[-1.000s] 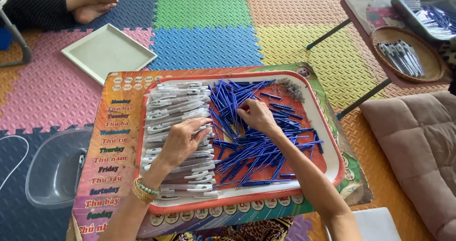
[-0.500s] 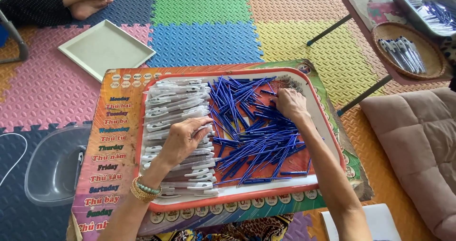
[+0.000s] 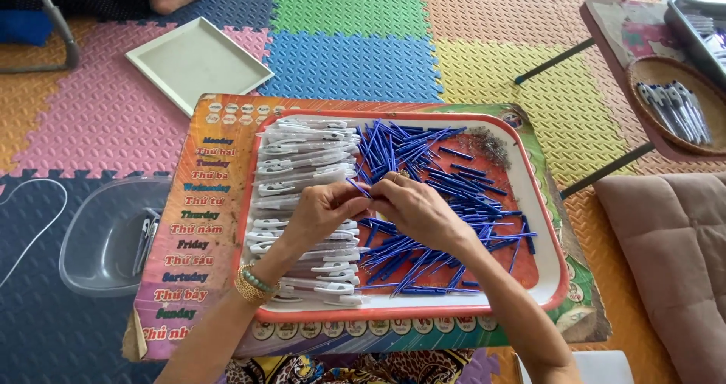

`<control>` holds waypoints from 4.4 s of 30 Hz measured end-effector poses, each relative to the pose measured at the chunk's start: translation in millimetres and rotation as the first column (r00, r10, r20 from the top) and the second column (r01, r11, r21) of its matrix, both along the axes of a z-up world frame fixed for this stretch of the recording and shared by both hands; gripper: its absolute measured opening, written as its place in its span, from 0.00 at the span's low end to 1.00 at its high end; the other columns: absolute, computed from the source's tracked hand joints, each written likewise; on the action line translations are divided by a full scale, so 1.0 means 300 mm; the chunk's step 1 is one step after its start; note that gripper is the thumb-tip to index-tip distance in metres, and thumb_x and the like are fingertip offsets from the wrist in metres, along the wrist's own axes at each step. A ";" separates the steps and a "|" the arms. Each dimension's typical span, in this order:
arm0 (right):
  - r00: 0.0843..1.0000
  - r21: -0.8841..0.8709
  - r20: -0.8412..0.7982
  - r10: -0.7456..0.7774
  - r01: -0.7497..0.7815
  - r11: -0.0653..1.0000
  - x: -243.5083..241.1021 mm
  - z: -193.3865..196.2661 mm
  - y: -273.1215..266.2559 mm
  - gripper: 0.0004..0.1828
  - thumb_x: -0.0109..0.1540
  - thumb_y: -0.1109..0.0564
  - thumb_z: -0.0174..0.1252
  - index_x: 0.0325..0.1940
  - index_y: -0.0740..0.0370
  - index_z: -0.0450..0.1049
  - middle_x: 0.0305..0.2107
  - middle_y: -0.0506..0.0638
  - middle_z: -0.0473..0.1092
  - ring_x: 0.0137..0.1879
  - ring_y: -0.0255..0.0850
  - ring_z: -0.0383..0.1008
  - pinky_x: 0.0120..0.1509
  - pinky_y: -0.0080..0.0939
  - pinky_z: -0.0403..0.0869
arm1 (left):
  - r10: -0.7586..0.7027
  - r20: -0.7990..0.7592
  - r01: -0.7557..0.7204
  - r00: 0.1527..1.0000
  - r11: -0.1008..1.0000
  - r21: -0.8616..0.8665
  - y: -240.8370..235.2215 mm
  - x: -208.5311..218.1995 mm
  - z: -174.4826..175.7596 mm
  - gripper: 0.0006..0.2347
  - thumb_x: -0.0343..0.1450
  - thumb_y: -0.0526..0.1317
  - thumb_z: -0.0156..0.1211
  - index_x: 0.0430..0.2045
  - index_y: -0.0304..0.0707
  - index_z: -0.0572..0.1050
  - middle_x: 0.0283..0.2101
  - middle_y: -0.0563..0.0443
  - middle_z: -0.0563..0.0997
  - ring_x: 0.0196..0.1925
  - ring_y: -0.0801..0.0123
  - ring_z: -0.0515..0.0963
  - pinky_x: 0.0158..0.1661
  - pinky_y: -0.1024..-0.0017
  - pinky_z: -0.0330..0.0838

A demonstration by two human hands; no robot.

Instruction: The person assembles pens by inserting blue ink cartridges into white pen bodies. They pick up a pen body and a cartridge, insert the cartridge, and place the assembled pen into a clear plastic container.

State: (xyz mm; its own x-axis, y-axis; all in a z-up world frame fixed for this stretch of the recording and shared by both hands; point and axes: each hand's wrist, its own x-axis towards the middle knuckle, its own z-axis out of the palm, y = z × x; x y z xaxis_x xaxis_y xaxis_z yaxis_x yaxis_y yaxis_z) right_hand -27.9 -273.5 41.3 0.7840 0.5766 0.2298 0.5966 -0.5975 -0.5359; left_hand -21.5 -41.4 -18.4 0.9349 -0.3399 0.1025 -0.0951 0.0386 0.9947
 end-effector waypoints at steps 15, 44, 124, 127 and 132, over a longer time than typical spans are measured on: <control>0.981 0.810 -0.050 -0.189 0.151 0.567 -0.005 -0.109 -0.018 0.05 0.75 0.66 0.53 0.56 0.67 0.68 0.40 0.66 0.79 0.44 0.53 0.89 0.52 0.52 0.88 | 0.069 -0.337 -0.205 0.939 0.899 -0.386 0.032 0.061 -0.048 0.07 0.74 0.31 0.73 0.45 0.35 0.86 0.41 0.41 0.91 0.43 0.61 0.93 0.47 0.67 0.90; 0.980 0.883 -0.189 -0.062 0.197 0.426 -0.032 -0.144 0.040 0.04 0.75 0.65 0.53 0.53 0.67 0.66 0.44 0.69 0.80 0.53 0.58 0.87 0.58 0.57 0.87 | 0.039 -0.353 -0.213 0.935 0.858 -0.469 -0.002 0.033 -0.023 0.07 0.75 0.31 0.71 0.46 0.36 0.85 0.42 0.40 0.91 0.43 0.59 0.93 0.45 0.68 0.89; 0.943 0.875 -0.231 -0.241 0.310 0.371 -0.041 -0.085 -0.101 0.07 0.75 0.64 0.57 0.55 0.64 0.67 0.43 0.65 0.81 0.51 0.52 0.88 0.56 0.48 0.88 | -0.350 0.241 -0.145 0.905 0.277 0.950 0.146 0.104 -0.122 0.19 0.73 0.47 0.73 0.58 0.54 0.76 0.49 0.54 0.84 0.53 0.60 0.86 0.52 0.60 0.87; 0.941 0.873 -0.238 -0.241 0.316 0.371 -0.041 -0.086 -0.102 0.07 0.74 0.64 0.57 0.54 0.65 0.66 0.43 0.65 0.81 0.50 0.52 0.88 0.55 0.49 0.89 | -0.332 0.278 -0.110 0.901 0.445 0.889 0.166 0.096 -0.121 0.17 0.71 0.44 0.75 0.53 0.50 0.80 0.45 0.50 0.84 0.50 0.53 0.88 0.51 0.53 0.86; 0.951 0.873 -0.205 -0.234 0.285 0.396 -0.035 -0.101 -0.100 0.06 0.74 0.65 0.58 0.54 0.66 0.68 0.43 0.67 0.81 0.50 0.54 0.88 0.55 0.52 0.88 | -0.131 0.379 -0.221 0.916 0.624 0.750 0.205 0.082 -0.100 0.10 0.73 0.49 0.72 0.47 0.56 0.87 0.43 0.55 0.88 0.46 0.60 0.89 0.50 0.59 0.85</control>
State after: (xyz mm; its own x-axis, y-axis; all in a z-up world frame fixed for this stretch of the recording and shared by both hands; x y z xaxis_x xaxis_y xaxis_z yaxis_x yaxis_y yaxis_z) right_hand -38.4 -303.6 11.0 0.8817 -0.1586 0.4444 0.4621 0.0997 -0.8812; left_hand 3.2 19.9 -48.4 0.8972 -0.4135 0.1552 -0.4285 -0.7298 0.5327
